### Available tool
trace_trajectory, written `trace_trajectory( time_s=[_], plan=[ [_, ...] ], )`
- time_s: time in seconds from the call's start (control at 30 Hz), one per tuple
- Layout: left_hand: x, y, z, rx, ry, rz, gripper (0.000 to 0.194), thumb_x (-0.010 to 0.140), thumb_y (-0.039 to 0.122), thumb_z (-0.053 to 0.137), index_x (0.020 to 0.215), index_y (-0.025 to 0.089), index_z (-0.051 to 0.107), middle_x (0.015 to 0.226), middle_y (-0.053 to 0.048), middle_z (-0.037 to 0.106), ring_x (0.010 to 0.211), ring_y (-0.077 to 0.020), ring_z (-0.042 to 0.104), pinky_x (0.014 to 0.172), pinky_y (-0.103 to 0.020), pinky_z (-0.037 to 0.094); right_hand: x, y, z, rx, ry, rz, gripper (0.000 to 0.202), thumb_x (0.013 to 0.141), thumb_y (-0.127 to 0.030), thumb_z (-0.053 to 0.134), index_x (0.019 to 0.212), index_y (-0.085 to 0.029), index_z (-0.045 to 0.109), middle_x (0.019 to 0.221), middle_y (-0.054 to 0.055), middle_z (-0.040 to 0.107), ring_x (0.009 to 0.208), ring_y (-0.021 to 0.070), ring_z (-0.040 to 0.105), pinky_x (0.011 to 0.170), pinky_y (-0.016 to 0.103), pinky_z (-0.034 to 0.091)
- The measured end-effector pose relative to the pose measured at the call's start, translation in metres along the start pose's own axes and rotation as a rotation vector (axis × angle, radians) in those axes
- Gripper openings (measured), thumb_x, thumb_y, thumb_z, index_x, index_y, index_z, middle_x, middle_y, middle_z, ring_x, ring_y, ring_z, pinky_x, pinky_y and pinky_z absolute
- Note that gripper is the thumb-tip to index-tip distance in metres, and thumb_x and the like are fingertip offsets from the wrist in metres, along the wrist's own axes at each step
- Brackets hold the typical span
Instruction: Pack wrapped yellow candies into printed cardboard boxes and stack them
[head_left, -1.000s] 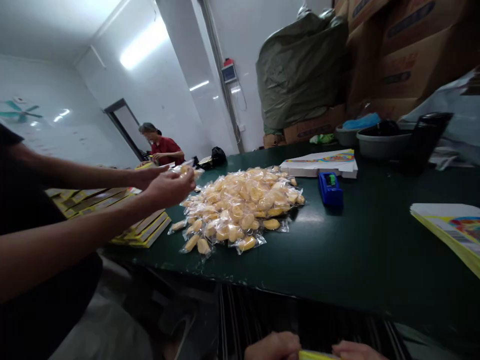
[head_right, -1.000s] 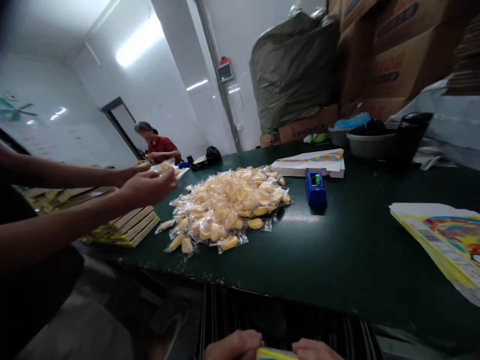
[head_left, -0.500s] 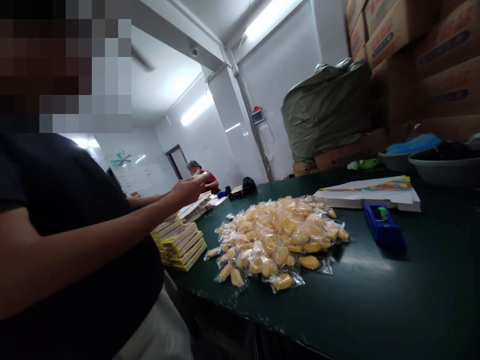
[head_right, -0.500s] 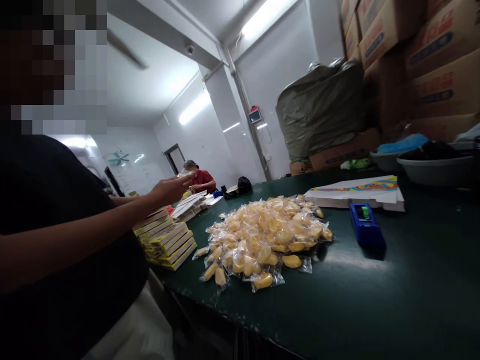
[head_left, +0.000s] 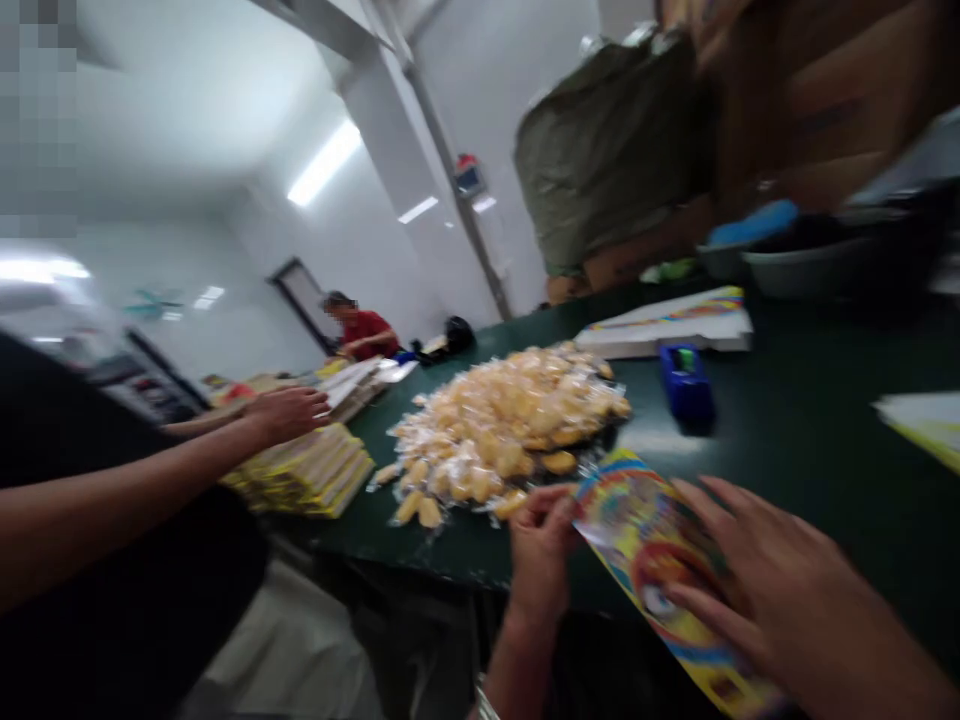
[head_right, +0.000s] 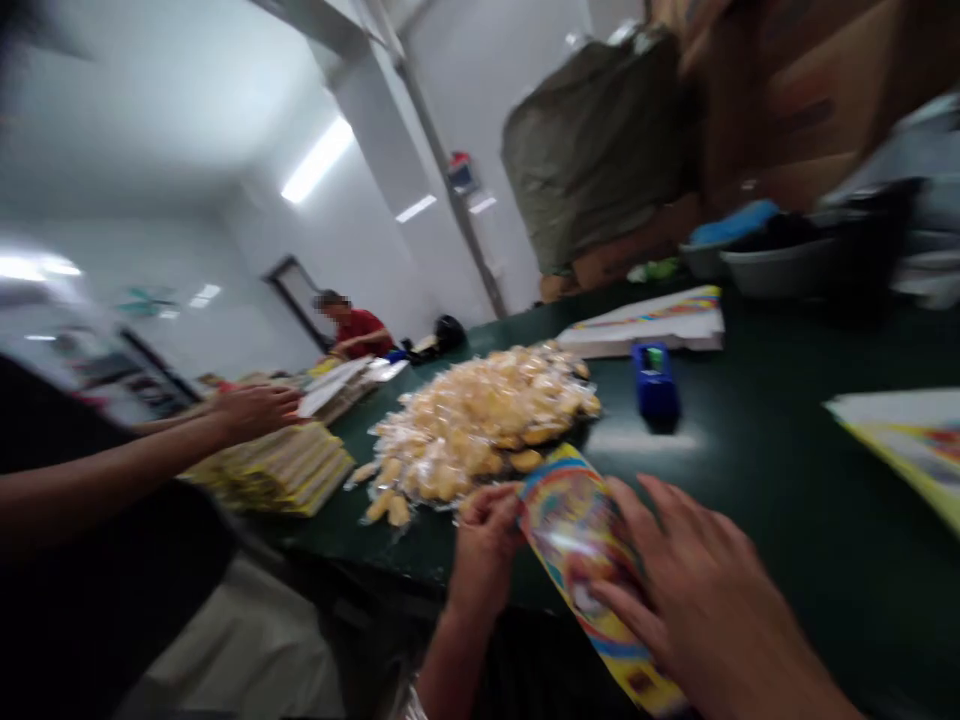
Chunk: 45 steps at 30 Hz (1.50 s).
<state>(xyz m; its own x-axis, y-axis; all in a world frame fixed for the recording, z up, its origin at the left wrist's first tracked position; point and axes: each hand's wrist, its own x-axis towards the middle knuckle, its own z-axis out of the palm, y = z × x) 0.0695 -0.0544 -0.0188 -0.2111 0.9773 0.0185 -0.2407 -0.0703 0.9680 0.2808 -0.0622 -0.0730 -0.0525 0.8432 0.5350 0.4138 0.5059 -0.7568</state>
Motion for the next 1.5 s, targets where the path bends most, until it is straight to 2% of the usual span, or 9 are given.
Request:
trace_trajectory(
  time_s=[0.07, 0.23, 0.43, 0.63, 0.8, 0.93, 1.13, 1.33, 1.5],
  plan=[
    [0.006, -0.005, 0.002, -0.016, -0.013, -0.035, 0.026, 0.064, 0.037, 0.085, 0.080, 0.020, 0.075, 0.072, 0.001, 0.074, 0.069, -0.0168, 0.067, 0.064, -0.026, 0.052, 0.004, -0.017, -0.008, -0.169, -0.030, 0.109, 0.068, 0.075, -0.041, 0.073, 0.138, -0.025, 0.053, 0.138, 0.017, 0.056, 0.127, 0.0453, 0.050, 0.106, 0.065, 0.039],
    [0.015, -0.012, 0.014, -0.038, -0.150, -0.097, 0.029, 0.066, 0.035, 0.085, 0.086, 0.017, 0.073, 0.078, -0.002, 0.075, 0.070, -0.0136, 0.066, 0.064, -0.020, 0.053, 0.008, -0.027, -0.012, 0.207, -0.185, 0.435, 0.070, 0.079, -0.023, 0.063, 0.144, -0.021, 0.037, 0.108, 0.009, 0.072, 0.094, 0.0257, 0.070, 0.084, 0.042, 0.056],
    [0.023, -0.013, 0.022, -0.090, -0.194, -0.233, 0.044, 0.067, 0.040, 0.085, 0.101, 0.021, 0.065, 0.075, -0.001, 0.075, 0.060, -0.0156, 0.067, 0.055, -0.023, 0.054, 0.005, -0.020, -0.015, 0.494, -0.126, 0.484, 0.069, 0.073, -0.026, 0.072, 0.136, -0.021, 0.042, 0.101, 0.006, 0.073, 0.092, 0.0235, 0.071, 0.081, 0.038, 0.056],
    [0.037, -0.015, 0.025, -0.239, -0.170, -0.291, 0.050, 0.056, 0.034, 0.091, 0.097, 0.020, 0.065, 0.074, -0.001, 0.075, 0.058, -0.0160, 0.068, 0.053, -0.021, 0.054, 0.101, 0.041, -0.044, 0.013, 0.191, 0.548, 0.059, 0.080, -0.035, 0.068, 0.131, -0.015, 0.047, 0.115, 0.014, 0.067, 0.107, 0.0265, 0.064, 0.092, 0.038, 0.050],
    [0.027, -0.016, 0.023, -0.237, -0.174, -0.382, 0.057, 0.055, 0.041, 0.091, 0.100, 0.021, 0.063, 0.072, -0.002, 0.074, 0.059, -0.0182, 0.068, 0.054, -0.024, 0.055, 0.183, 0.092, -0.004, -0.200, 0.282, 0.587, 0.097, 0.069, -0.029, 0.081, 0.148, -0.014, 0.026, 0.148, 0.023, 0.041, 0.139, 0.0377, 0.035, 0.111, 0.049, 0.031],
    [0.030, -0.022, 0.012, -0.249, -0.208, -0.404, 0.055, 0.057, 0.042, 0.089, 0.101, 0.021, 0.062, 0.073, -0.002, 0.073, 0.059, -0.0203, 0.068, 0.054, -0.027, 0.054, 0.195, 0.113, 0.004, -0.251, 0.260, 0.630, 0.086, 0.077, -0.020, 0.076, 0.148, -0.016, 0.029, 0.141, 0.020, 0.048, 0.130, 0.0363, 0.046, 0.108, 0.054, 0.033],
    [0.038, -0.029, 0.007, -0.256, -0.226, -0.434, 0.055, 0.056, 0.044, 0.089, 0.098, 0.020, 0.063, 0.076, -0.003, 0.075, 0.062, -0.0227, 0.070, 0.055, -0.029, 0.056, 0.214, 0.118, -0.044, -0.143, 0.172, 0.798, 0.032, 0.093, -0.032, 0.064, 0.121, -0.016, 0.059, 0.121, 0.009, 0.061, 0.103, 0.0237, 0.063, 0.087, 0.044, 0.054],
    [0.036, -0.027, 0.011, -0.245, -0.190, -0.449, 0.061, 0.049, 0.045, 0.091, 0.098, 0.020, 0.064, 0.072, -0.001, 0.074, 0.057, -0.0224, 0.069, 0.051, -0.029, 0.056, 0.247, 0.110, -0.051, 0.078, 0.159, 1.047, 0.033, 0.096, -0.041, 0.059, 0.117, -0.015, 0.060, 0.112, 0.008, 0.064, 0.092, 0.0205, 0.065, 0.078, 0.040, 0.057],
    [0.038, -0.027, 0.011, -0.238, -0.195, -0.456, 0.064, 0.047, 0.045, 0.092, 0.098, 0.020, 0.063, 0.073, -0.002, 0.075, 0.061, -0.0242, 0.071, 0.050, -0.027, 0.054, 0.244, 0.109, -0.045, 0.204, 0.266, 1.039, 0.032, 0.096, -0.036, 0.060, 0.121, -0.016, 0.059, 0.119, 0.009, 0.062, 0.098, 0.0221, 0.064, 0.082, 0.042, 0.057]
  ],
)
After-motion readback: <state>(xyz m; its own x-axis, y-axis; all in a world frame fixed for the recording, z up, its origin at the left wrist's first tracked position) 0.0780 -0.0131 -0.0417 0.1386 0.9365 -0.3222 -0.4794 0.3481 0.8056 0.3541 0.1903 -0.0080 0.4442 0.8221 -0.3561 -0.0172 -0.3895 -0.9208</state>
